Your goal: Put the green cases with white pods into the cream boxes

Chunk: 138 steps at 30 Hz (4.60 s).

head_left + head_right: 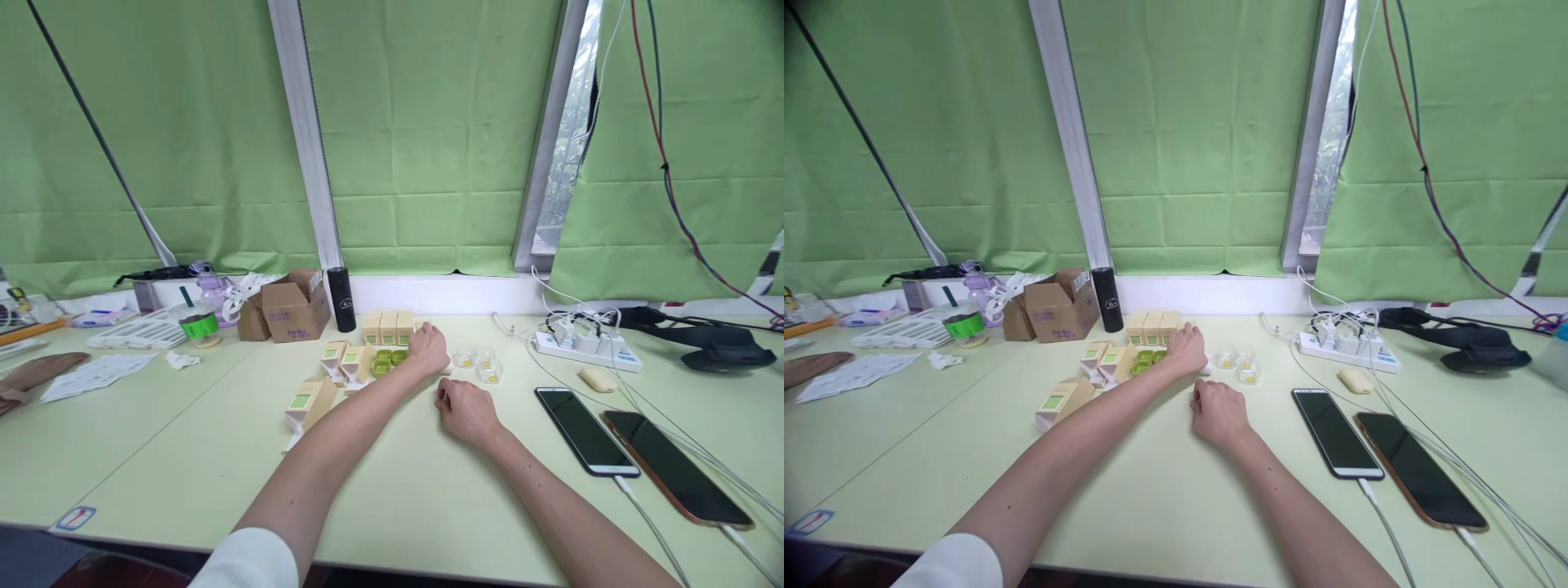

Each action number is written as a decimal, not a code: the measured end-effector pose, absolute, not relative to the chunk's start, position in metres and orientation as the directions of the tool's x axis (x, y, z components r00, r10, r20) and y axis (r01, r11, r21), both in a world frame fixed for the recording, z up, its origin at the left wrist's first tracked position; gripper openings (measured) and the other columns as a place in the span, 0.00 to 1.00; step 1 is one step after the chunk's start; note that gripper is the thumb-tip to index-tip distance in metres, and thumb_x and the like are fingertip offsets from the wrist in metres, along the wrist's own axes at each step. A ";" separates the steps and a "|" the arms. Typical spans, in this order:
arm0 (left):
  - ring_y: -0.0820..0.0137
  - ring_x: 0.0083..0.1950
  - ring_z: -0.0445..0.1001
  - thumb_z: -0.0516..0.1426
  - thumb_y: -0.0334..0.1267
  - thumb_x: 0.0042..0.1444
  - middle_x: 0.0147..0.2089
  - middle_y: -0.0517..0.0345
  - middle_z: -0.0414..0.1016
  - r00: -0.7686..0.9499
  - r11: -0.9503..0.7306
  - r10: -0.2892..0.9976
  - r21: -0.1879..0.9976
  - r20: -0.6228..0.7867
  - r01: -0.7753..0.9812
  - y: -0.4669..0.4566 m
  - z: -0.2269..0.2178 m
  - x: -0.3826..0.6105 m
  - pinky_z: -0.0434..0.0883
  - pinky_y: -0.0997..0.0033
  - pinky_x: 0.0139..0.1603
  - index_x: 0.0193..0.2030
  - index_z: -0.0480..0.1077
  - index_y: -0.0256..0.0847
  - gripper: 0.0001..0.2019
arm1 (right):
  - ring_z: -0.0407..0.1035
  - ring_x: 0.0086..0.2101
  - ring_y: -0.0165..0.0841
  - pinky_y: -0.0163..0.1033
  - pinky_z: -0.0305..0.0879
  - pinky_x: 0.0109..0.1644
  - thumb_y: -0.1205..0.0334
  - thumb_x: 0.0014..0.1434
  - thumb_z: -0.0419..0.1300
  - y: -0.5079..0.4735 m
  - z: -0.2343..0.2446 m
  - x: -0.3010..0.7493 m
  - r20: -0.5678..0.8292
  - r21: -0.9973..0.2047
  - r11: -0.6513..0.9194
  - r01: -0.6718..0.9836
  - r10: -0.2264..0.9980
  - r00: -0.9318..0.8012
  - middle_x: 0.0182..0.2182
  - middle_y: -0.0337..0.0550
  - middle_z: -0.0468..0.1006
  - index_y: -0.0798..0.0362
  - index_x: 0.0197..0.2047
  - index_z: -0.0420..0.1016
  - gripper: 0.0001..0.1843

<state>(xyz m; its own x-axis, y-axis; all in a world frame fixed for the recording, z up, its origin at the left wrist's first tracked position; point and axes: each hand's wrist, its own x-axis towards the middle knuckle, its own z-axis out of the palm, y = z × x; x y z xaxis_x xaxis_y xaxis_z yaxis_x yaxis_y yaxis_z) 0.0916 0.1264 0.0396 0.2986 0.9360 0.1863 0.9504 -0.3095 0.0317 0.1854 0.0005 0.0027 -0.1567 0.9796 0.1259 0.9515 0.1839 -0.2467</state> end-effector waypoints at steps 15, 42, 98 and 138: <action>0.47 0.65 0.71 0.63 0.40 0.50 0.71 0.27 0.58 0.126 -0.136 0.990 0.246 0.056 0.960 0.166 0.042 0.110 0.74 0.55 0.57 0.70 0.58 0.31 0.40 | 0.77 0.44 0.40 0.39 0.53 0.36 0.62 0.67 0.58 0.000 0.005 0.185 0.127 -0.225 0.197 0.954 0.977 -0.171 0.45 0.47 0.83 0.50 0.45 0.73 0.04; 0.59 0.55 0.80 0.49 0.41 0.69 0.53 0.55 0.83 0.317 -0.389 0.912 0.301 0.260 0.871 0.074 0.074 0.063 0.74 0.60 0.54 0.56 0.75 0.50 0.17 | 0.77 0.45 0.40 0.38 0.54 0.37 0.63 0.66 0.58 -0.002 0.006 0.184 0.133 -0.233 0.205 0.951 0.975 -0.177 0.44 0.47 0.83 0.50 0.45 0.74 0.05; 0.55 0.49 0.79 0.49 0.12 0.51 0.43 0.41 0.81 0.349 -0.326 0.912 -0.133 0.216 0.936 0.037 0.027 -0.047 0.68 0.58 0.54 0.41 0.77 0.33 0.21 | 0.76 0.41 0.39 0.39 0.48 0.33 0.65 0.65 0.57 0.000 0.002 0.183 0.150 -0.268 0.204 0.942 0.974 -0.169 0.42 0.46 0.84 0.50 0.42 0.74 0.05; 0.56 0.63 0.72 0.52 0.28 0.69 0.60 0.44 0.74 0.380 -0.771 0.436 0.121 0.815 0.625 -0.002 0.015 -0.032 0.73 0.46 0.62 0.67 0.60 0.46 0.22 | 0.75 0.46 0.40 0.45 0.78 0.43 0.62 0.62 0.61 -0.010 -0.001 0.170 0.699 -0.643 0.670 0.372 0.712 -0.073 0.56 0.51 0.78 0.47 0.63 0.66 0.26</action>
